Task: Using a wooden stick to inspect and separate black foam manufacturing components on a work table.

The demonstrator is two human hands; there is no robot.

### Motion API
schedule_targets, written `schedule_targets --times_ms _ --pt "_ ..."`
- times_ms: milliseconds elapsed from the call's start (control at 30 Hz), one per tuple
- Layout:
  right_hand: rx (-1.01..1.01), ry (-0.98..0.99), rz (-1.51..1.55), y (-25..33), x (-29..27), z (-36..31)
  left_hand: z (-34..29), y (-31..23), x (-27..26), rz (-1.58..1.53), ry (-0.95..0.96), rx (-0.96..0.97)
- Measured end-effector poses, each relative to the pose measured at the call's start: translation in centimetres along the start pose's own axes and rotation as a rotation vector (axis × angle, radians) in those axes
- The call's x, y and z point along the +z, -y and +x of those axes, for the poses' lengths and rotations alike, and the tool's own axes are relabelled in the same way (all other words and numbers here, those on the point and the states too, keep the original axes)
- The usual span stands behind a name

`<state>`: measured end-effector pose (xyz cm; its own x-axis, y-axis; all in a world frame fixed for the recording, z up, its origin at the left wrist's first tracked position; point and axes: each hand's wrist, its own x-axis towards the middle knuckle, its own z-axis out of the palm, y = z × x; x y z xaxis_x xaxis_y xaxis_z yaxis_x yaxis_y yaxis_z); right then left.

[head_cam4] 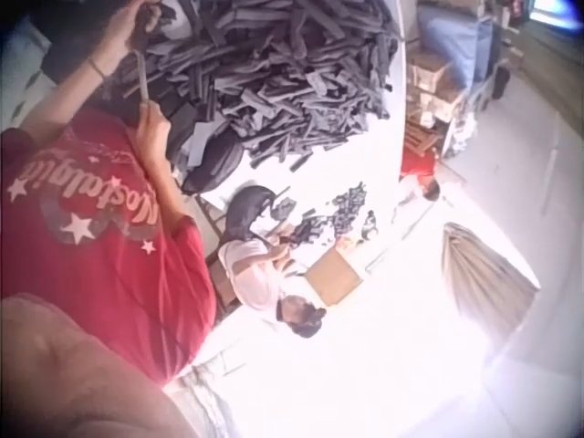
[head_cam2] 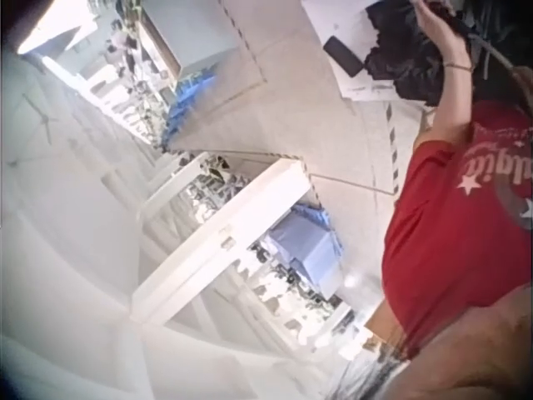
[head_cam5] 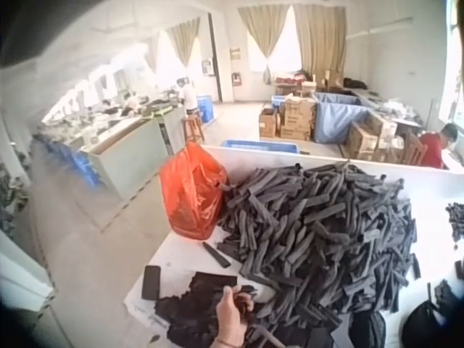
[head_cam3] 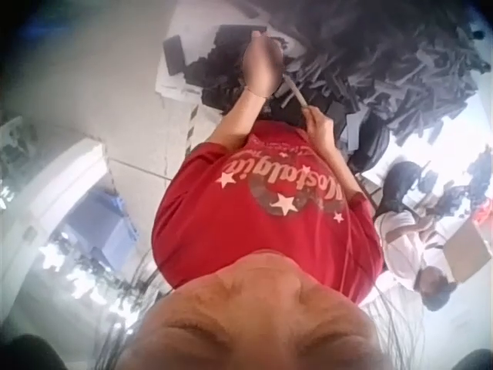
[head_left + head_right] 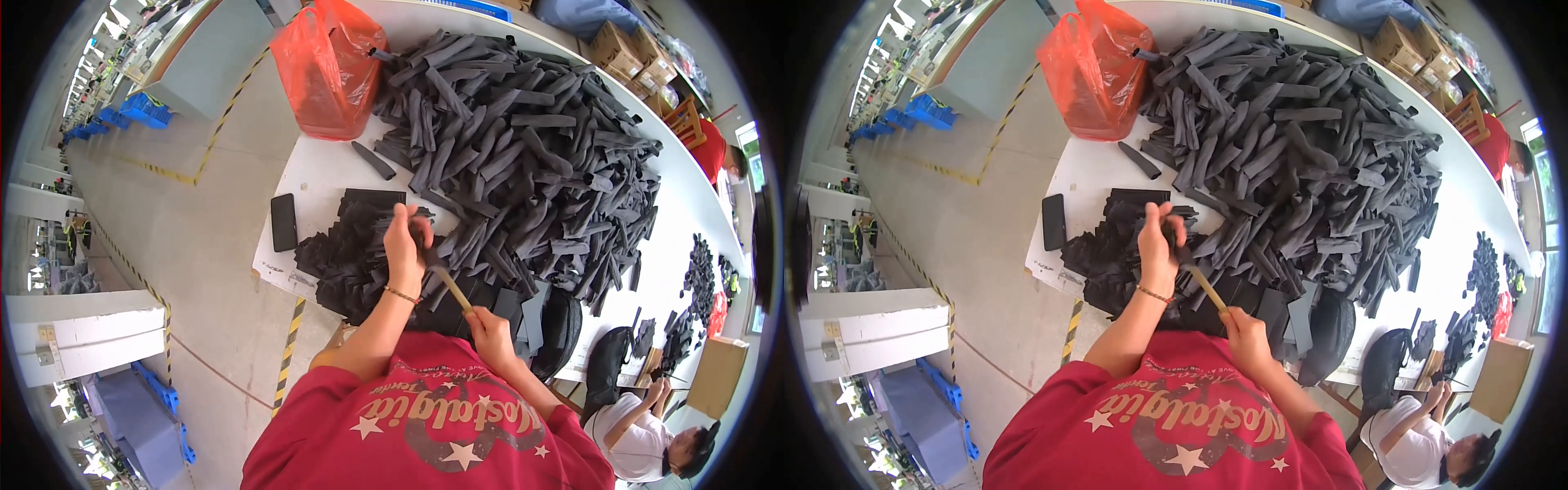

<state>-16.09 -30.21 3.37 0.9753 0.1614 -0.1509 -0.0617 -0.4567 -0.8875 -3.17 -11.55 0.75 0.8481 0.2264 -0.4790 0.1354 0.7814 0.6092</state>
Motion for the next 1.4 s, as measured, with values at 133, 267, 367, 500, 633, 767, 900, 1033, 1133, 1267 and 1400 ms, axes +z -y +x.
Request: schedule_targets --times_ms 133,267,367,500,633,767,900,1033,1133,1267,1400 --pt "0.068 0.046 0.071 0.7 0.7 1.3 -1.9 0.2 0.5 0.003 0.098 -0.233" --pt "0.065 0.132 0.084 1.1 0.8 0.0 1.0 -1.3 -1.5 0.014 -0.006 -0.031" --pt "0.127 0.276 0.087 -0.2 -1.3 -2.3 4.1 -4.5 -4.5 -0.141 -0.043 0.111" --pt "-0.002 0.261 -0.118 1.3 -4.4 -3.0 4.0 -3.4 -4.2 -0.205 -0.058 0.043" --pt "0.004 -0.145 0.101 3.7 0.3 3.1 2.7 -1.1 -1.6 -0.276 -0.249 -0.024" --pt "-0.136 -0.175 0.353 2.6 4.2 9.5 1.5 -1.0 -0.2 -0.159 -0.271 -0.020" --pt "0.035 -0.045 0.587 5.4 3.1 10.2 0.7 -2.1 -1.3 -0.034 -0.263 0.052" --pt "-0.284 -0.049 0.249 4.8 4.3 10.5 0.9 -1.8 -2.3 -0.053 -0.358 0.045" --pt "0.058 -0.140 0.587 3.7 4.3 11.8 0.6 -1.3 -1.2 0.300 -0.130 0.224" --pt "-0.119 -0.111 0.315 4.9 2.8 14.5 -0.1 -2.1 -2.2 0.902 0.574 0.185" --pt "-0.161 -0.274 0.250 6.6 3.0 19.6 -1.8 -2.6 -2.2 0.575 0.567 -0.241"
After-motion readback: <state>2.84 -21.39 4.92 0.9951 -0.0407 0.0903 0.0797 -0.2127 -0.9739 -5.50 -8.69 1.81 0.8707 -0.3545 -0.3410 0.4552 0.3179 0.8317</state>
